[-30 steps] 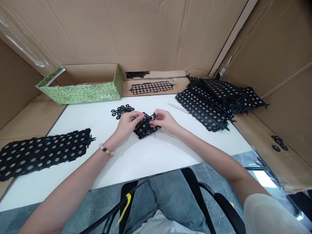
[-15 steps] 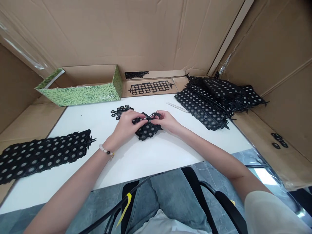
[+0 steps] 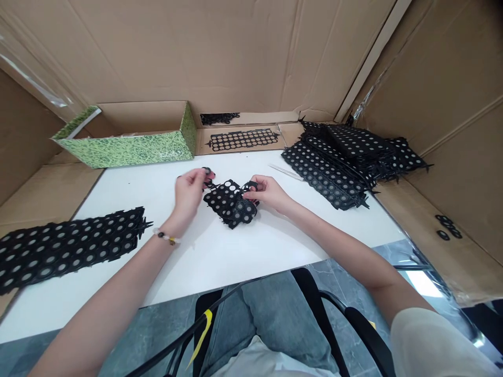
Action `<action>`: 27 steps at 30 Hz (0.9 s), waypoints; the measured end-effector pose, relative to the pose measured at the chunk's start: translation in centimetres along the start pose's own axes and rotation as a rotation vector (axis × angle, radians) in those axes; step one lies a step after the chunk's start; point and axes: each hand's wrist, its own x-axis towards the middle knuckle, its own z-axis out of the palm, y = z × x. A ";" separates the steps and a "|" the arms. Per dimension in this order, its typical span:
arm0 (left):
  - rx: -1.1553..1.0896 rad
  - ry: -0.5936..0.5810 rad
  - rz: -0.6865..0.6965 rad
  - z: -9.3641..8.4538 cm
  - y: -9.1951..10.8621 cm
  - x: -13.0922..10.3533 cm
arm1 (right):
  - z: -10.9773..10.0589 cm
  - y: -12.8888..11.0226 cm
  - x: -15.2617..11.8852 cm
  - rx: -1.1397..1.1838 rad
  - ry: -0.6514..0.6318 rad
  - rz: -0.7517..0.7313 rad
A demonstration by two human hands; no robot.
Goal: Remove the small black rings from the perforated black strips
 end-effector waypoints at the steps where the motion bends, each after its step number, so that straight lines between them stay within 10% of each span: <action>1: 0.083 0.065 0.022 -0.5 -0.5 0.6 | -0.1 0.0 0.0 -0.019 0.017 -0.006; 6: 0.558 0.071 0.249 -1.3 0.1 0.1 | 0.1 0.1 -0.1 -0.055 0.061 -0.040; 12: 0.329 -0.462 0.360 0.7 2.9 -2.3 | 0.6 -0.4 -0.3 0.001 0.048 -0.054; 15: 0.178 -0.531 0.294 0.9 2.7 -2.2 | 0.6 -0.5 -0.2 0.074 0.020 -0.041; 23: 0.059 -0.096 0.045 -0.2 0.9 0.0 | -0.2 0.5 0.3 -0.028 0.033 0.081; 27: 0.391 0.117 0.078 -1.3 0.2 0.7 | -0.8 0.7 0.2 -0.099 -0.006 0.176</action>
